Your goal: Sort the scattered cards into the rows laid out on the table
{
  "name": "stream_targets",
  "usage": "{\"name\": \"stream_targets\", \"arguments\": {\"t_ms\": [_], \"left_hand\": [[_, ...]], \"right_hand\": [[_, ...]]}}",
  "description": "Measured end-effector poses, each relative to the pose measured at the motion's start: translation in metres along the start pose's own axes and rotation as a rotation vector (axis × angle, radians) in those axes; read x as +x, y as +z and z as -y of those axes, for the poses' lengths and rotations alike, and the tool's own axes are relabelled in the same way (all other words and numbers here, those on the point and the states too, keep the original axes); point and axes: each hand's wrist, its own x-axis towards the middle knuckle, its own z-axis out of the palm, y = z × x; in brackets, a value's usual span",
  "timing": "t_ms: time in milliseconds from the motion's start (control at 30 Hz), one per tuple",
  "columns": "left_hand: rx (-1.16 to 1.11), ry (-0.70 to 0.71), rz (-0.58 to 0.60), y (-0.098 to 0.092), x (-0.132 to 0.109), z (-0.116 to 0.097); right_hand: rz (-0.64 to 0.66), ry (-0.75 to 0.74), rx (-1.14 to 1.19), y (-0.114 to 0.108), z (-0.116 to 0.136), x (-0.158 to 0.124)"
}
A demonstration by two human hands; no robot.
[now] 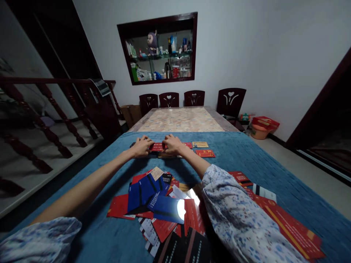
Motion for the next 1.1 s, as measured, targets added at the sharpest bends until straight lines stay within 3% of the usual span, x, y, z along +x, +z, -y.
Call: {"name": "stream_targets", "arguments": {"t_ms": [500, 1100], "left_hand": [[0.011, -0.053, 0.049, 0.016, 0.029, 0.041], [-0.014, -0.083, 0.16, 0.039, 0.053, 0.06]], "right_hand": [[0.042, 0.022, 0.0, 0.012, -0.002, 0.046], [0.141, 0.051, 0.004, 0.031, -0.003, 0.074]]}}
